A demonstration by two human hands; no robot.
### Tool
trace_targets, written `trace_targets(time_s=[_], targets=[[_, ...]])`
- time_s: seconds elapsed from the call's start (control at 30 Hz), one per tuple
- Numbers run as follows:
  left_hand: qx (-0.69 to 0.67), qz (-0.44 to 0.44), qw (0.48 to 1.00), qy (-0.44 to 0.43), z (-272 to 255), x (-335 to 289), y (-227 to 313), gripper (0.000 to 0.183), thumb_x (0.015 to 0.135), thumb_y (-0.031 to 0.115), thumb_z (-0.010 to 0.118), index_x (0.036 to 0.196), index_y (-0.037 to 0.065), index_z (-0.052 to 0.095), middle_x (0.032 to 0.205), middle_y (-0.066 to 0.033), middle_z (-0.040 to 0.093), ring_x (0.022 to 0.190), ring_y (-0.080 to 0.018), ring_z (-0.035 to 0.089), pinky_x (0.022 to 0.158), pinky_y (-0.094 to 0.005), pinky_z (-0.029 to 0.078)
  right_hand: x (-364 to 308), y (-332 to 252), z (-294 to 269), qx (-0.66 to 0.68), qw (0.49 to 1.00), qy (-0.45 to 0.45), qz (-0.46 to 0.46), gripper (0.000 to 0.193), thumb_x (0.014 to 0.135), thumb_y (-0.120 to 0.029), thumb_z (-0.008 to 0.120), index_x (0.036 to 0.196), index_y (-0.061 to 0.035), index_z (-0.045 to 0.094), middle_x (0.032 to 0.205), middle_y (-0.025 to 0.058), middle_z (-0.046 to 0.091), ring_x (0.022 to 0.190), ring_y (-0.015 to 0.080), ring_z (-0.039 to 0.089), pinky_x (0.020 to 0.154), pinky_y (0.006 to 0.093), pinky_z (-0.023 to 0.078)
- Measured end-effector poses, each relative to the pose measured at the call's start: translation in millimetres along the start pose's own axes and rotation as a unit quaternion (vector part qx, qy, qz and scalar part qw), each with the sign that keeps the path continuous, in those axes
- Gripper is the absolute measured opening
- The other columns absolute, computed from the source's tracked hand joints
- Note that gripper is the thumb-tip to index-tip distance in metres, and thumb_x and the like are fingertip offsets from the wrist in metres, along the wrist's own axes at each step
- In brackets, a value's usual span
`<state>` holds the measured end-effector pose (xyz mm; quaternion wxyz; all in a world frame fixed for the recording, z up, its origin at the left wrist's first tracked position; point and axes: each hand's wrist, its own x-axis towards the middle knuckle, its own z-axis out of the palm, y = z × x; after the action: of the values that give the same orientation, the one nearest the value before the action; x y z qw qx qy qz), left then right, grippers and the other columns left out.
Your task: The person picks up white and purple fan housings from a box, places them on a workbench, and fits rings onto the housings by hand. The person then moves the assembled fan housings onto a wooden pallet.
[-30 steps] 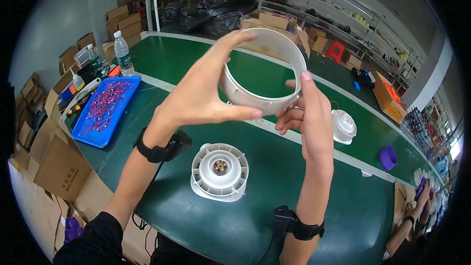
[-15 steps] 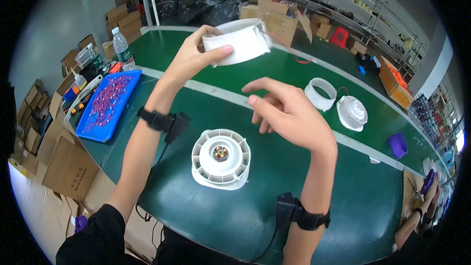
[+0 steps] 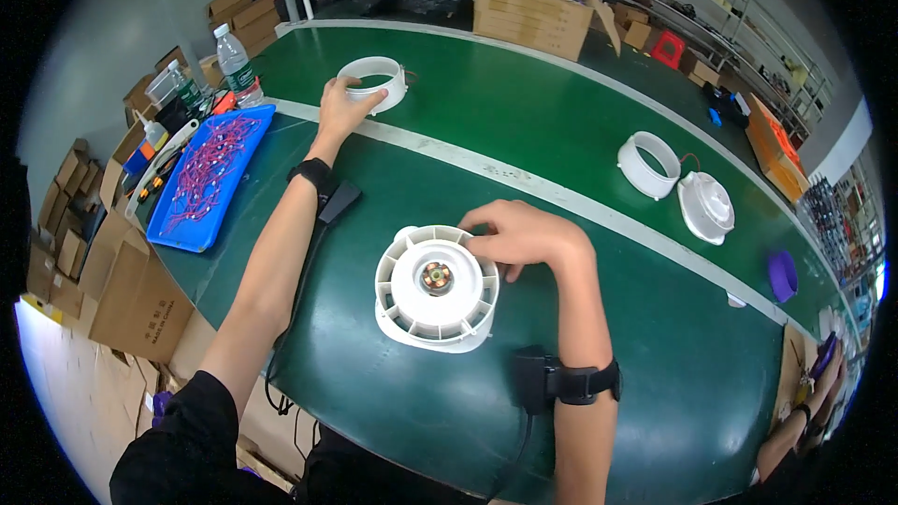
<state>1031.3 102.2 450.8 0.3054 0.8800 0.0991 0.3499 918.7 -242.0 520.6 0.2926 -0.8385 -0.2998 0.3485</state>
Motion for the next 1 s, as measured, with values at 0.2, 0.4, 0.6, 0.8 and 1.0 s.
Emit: trace_targets(time_s=[0.2,0.4,0.6,0.8,1.0], targets=[[-0.126,-0.044,0.991,-0.013,11,16,-44,0.087,0.066,0.032,0.083,0.136,-0.002,0.044,0.132,-0.0267,0.049,0.126,-0.0368,0.048,0.105,-0.0403,0.040,-7,-5,-6,0.085,0.996,0.005,0.002,0.042,0.087,-0.013,0.055,0.126,0.0022,0.058,0.062,0.0110,0.066,0.043,0.0155,0.062,0.037,0.0227,0.046],[-0.010,-0.105,0.991,0.087,10,-2,-24,0.080,0.067,0.025,0.082,0.130,-0.005,0.045,0.116,-0.0243,0.060,0.108,-0.0364,0.060,0.095,-0.0389,0.048,-9,17,-26,0.213,0.957,0.192,0.042,0.049,0.085,-0.012,0.050,0.129,0.0104,0.049,0.059,0.0155,0.061,0.041,0.0179,0.060,0.036,0.0255,0.047],[-0.166,-0.143,0.975,0.023,6,2,-32,0.067,0.071,0.025,0.075,0.128,0.002,0.050,0.109,-0.0158,0.068,0.101,-0.0316,0.065,0.089,-0.0427,0.049,50,31,-41,0.272,0.882,0.383,0.032,0.033,0.088,-0.015,0.047,0.107,0.0096,0.055,0.062,0.0139,0.060,0.045,0.0180,0.060,0.039,0.0257,0.047],[-0.184,-0.106,0.977,-0.010,7,3,-40,0.063,0.073,0.028,0.068,0.131,0.006,0.054,0.125,-0.0157,0.063,0.116,-0.0314,0.060,0.097,-0.0401,0.045,134,21,-51,0.331,0.833,0.443,0.024,0.049,0.090,-0.016,0.045,0.125,0.0183,0.039,0.085,0.0266,0.065,0.067,0.0315,0.070,0.059,0.0351,0.060],[-0.199,-0.110,0.974,-0.001,10,3,-35,0.056,0.075,0.027,0.067,0.126,0.005,0.058,0.122,-0.0135,0.066,0.113,-0.0307,0.062,0.096,-0.0402,0.046,146,10,-23,0.340,0.827,0.448,-0.025,0.062,0.093,-0.013,0.043,0.147,0.0045,0.019,0.100,0.0265,0.065,0.085,0.0303,0.069,0.071,0.0368,0.059]])
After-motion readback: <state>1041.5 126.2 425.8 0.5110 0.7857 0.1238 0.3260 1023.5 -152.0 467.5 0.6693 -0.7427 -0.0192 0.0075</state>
